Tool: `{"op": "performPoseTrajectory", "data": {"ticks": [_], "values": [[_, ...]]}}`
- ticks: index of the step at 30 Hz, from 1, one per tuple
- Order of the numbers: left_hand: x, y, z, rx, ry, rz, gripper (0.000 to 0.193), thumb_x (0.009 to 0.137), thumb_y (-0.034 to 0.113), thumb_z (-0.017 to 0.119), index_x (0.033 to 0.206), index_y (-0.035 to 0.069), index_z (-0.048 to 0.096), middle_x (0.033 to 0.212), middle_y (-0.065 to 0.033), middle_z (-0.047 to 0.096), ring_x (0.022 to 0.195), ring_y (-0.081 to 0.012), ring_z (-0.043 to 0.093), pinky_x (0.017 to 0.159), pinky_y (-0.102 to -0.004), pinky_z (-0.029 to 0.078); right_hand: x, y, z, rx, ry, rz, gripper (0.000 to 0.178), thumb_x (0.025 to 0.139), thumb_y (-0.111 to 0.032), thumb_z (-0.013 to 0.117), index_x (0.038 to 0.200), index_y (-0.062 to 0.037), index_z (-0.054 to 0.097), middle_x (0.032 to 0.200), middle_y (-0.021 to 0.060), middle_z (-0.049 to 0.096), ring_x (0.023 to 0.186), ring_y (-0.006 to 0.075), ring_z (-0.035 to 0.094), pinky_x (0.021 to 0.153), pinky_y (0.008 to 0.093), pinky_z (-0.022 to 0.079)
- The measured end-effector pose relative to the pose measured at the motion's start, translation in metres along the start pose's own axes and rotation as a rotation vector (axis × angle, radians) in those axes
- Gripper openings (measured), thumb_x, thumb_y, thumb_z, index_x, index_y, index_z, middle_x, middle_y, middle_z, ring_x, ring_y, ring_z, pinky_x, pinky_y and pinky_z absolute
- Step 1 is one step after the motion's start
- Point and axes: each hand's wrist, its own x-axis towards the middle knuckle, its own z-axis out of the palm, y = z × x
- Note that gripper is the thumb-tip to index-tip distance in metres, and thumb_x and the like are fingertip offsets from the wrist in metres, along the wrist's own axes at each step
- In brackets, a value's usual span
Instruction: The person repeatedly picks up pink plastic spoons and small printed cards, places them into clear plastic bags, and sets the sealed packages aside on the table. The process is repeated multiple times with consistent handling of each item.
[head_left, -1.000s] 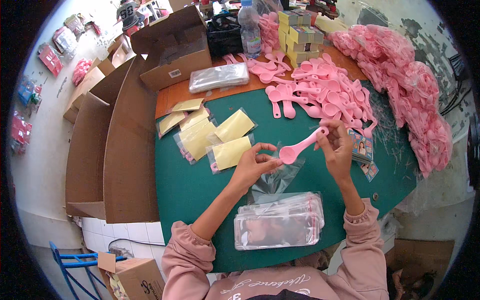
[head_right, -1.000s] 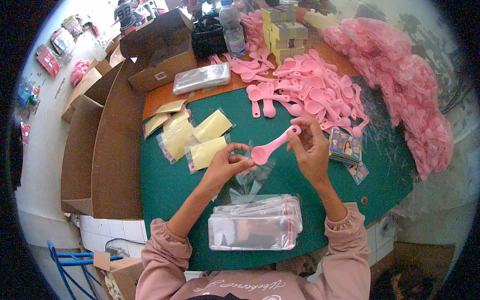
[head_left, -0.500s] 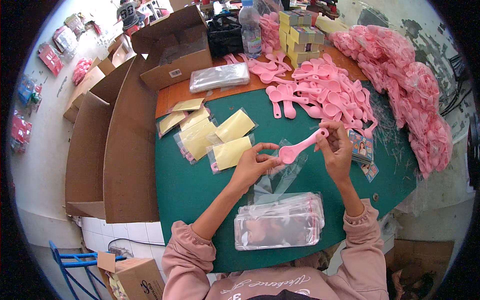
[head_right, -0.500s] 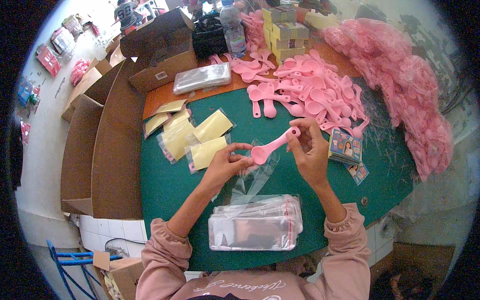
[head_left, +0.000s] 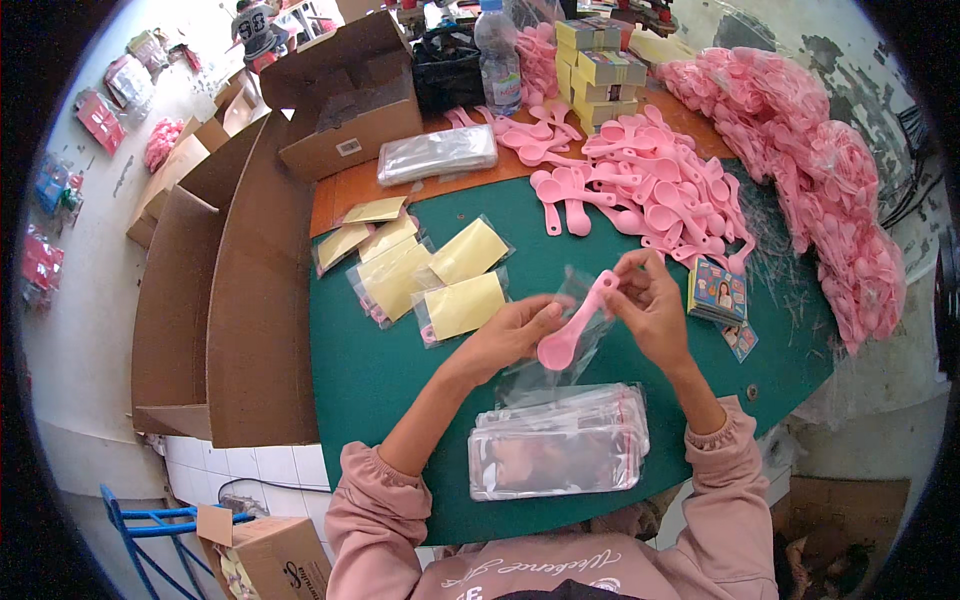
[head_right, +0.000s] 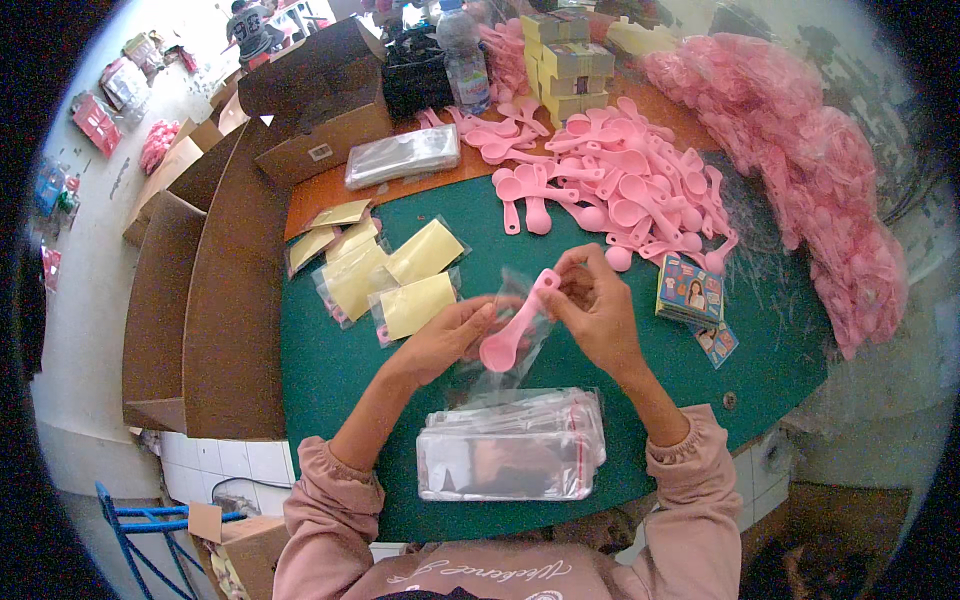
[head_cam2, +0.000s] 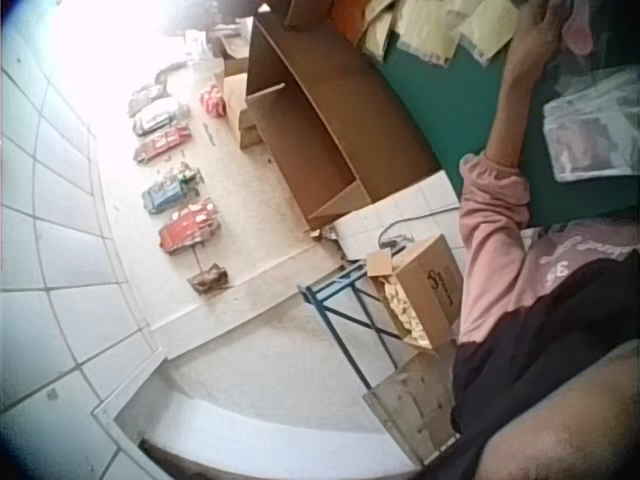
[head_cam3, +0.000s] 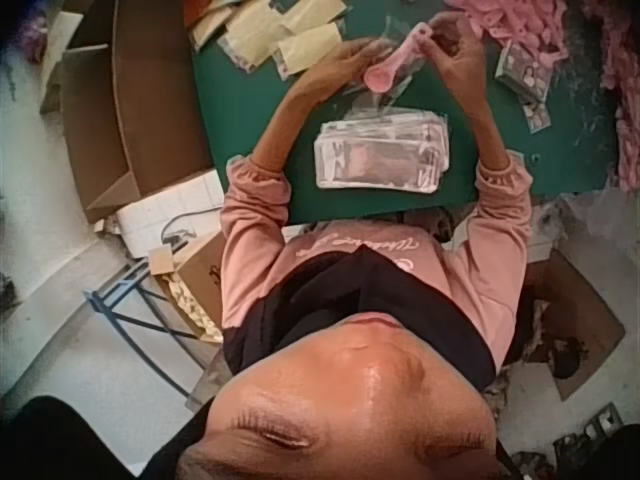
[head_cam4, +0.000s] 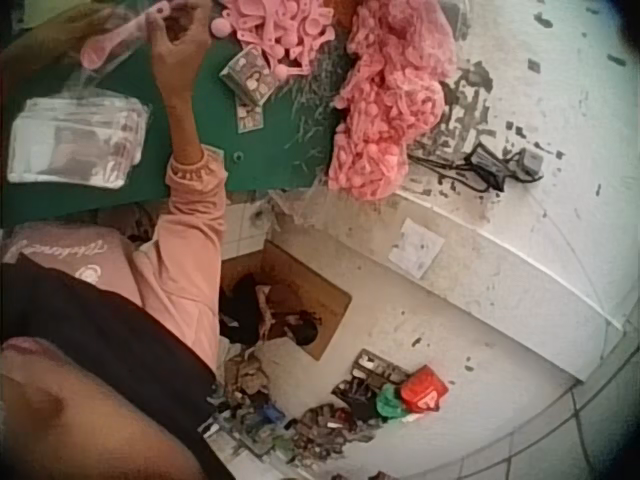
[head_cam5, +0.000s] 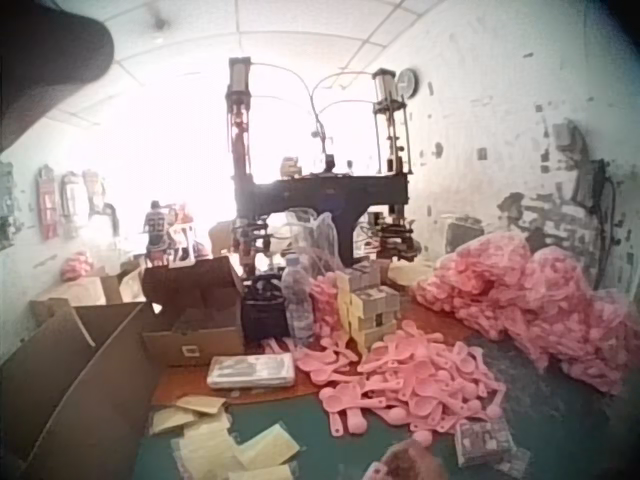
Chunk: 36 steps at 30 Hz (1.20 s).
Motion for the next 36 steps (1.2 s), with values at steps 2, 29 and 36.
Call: {"op": "performPoseTrajectory", "data": {"ticks": [2, 29, 36], "values": [[-0.001, 0.002, -0.003, -0.055, -0.194, -0.13, 0.037, 0.093, 0.03, 0.043, 0.109, -0.002, 0.054, 0.093, -0.0072, 0.063, 0.08, -0.0092, 0.058, 0.072, -0.0226, 0.046, 0.001, 0.0, -0.002, 0.103, 0.071, -0.103, 0.024, 0.082, -0.01, 0.061, 0.1, -0.0018, 0.047, 0.076, 0.0038, 0.059, 0.065, 0.0071, 0.054, 0.058, 0.0194, 0.045], [0.013, 0.005, -0.011, 0.351, -0.054, 0.112, 0.028, 0.091, 0.024, 0.047, 0.096, 0.004, 0.066, 0.065, 0.0042, 0.053, 0.056, -0.0031, 0.039, 0.05, -0.0203, 0.035, -0.014, -0.037, -0.091, -0.458, 0.515, 0.054, 0.014, 0.078, -0.007, 0.062, 0.089, -0.0012, 0.056, 0.07, 0.0054, 0.059, 0.059, 0.0111, 0.054, 0.05, 0.0262, 0.045], [0.018, -0.003, -0.013, 0.303, -0.017, 0.125, 0.028, 0.089, 0.025, 0.049, 0.094, 0.002, 0.065, 0.064, 0.0023, 0.053, 0.057, -0.0061, 0.043, 0.051, -0.0237, 0.037, -0.006, -0.03, -0.047, -0.29, 0.016, 0.084, 0.01, 0.08, -0.008, 0.061, 0.087, -0.0019, 0.056, 0.066, 0.0002, 0.057, 0.047, 0.0045, 0.046, 0.042, 0.0199, 0.039]]}}
